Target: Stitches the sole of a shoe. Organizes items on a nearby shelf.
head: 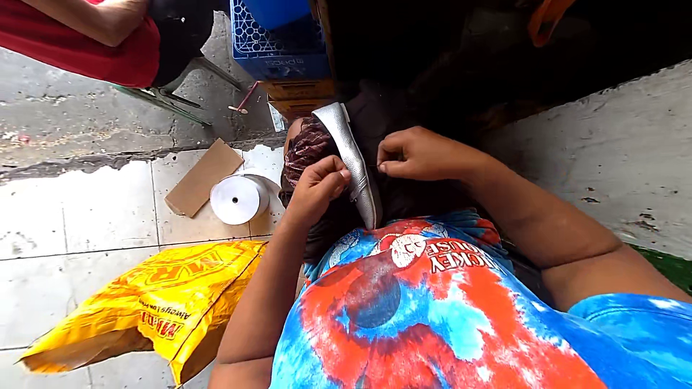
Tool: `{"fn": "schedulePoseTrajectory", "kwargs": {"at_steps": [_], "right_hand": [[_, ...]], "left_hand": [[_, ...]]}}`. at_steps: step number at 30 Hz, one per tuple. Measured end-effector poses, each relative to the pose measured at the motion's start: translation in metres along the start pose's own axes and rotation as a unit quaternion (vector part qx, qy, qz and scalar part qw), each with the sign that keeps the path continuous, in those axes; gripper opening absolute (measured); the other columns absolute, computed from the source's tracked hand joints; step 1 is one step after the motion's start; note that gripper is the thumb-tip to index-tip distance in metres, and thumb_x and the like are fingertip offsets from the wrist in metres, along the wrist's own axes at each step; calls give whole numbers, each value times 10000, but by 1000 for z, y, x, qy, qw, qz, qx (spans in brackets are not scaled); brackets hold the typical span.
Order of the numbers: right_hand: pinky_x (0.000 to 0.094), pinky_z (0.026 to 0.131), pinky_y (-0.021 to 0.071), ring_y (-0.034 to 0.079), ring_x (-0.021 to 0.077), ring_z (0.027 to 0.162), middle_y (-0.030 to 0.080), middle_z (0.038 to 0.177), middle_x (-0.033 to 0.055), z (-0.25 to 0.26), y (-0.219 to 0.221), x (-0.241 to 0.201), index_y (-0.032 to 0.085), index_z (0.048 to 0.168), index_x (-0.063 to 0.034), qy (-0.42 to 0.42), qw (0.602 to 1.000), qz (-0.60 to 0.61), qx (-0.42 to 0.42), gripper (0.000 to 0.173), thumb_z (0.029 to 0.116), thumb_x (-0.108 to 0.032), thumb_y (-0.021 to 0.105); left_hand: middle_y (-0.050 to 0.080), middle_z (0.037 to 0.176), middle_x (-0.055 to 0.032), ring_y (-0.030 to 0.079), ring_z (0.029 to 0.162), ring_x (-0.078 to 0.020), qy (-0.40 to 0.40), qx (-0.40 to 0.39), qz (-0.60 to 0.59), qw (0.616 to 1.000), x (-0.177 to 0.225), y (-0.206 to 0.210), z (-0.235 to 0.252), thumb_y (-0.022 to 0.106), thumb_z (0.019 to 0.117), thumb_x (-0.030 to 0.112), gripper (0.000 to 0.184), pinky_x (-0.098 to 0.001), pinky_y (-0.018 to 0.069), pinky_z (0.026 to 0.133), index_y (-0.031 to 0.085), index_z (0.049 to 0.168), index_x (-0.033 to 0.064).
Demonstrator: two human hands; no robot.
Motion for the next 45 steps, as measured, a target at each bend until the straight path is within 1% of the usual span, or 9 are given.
{"fn": "schedulePoseTrajectory", "kwargs": {"at_steps": [4,8,12,16,21,24,32,39,45], "right_hand": [[161,517,473,568,-32,576,688,744,-37,-29,-22,-1,719,900,-59,-51,992,93,-74,131,955,-98,607],[454,608,502,620,209,658,650,705,59,-22,-9,-11,762,934,-80,4,987,-154,-41,201,995,-155,587],[598,828,535,696,376,981,730,1005,164,6,7,-24,739,1226,-113,88,958,-248,-112,266,1061,-174,540],[605,744,523,683,409,941,692,941,192,19,20,-25,707,1023,-34,101,937,-294,-157,169,1028,-136,572],[547,741,551,698,322,807,701,842,140,3,-2,-10,716,1041,-41,32,978,-200,-41,193,1044,-176,579],[400,648,559,655,173,652,667,738,51,-9,-16,-10,691,987,-67,9,991,-126,43,172,1032,-198,591],[357,595,527,638,146,634,652,716,21,-16,-15,-22,679,983,-90,-25,984,-140,106,158,1020,-215,589],[542,573,513,692,346,710,668,730,141,-22,5,-14,705,832,-41,34,958,-272,77,229,987,-180,608],[474,531,513,671,322,659,675,777,132,-9,11,-12,782,1174,-115,-65,936,-295,180,294,948,-50,605]], "left_hand": [[463,589,121,403,487,35,-27,-23,71,997,4,-9,-13,494,977,110,218,-129,339,472,572,789,187],[462,586,110,404,492,28,-52,-46,151,986,7,-9,-27,533,954,129,204,-140,331,477,563,758,176],[451,595,135,412,524,45,-76,-35,170,982,6,-17,-48,533,938,167,208,-140,342,512,541,734,206],[515,613,143,474,535,35,-85,50,77,992,-3,-30,-58,436,1005,175,281,-143,407,525,562,762,239],[673,1038,-3,681,851,-72,-33,218,236,946,3,-53,-50,529,997,111,83,-283,596,750,578,1052,74],[606,1281,-235,594,1204,-325,52,154,420,893,29,-42,-27,609,959,161,312,-508,521,951,644,1186,-49],[680,992,-120,627,991,-220,150,-115,387,903,51,20,63,720,899,101,88,-394,501,890,783,922,43],[605,1141,-191,605,1069,-276,9,-62,485,872,73,4,130,666,964,123,159,-447,496,952,723,969,-25],[607,1140,-164,589,1088,-255,22,-107,504,857,75,39,160,659,959,133,154,-416,483,951,725,948,-6]]}}
Point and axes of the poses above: each hand's wrist, its own z-axis towards the middle knuckle, its own y-axis out of the palm, x = y × z, the point moved 2 cm from there along z, towards the middle knuckle
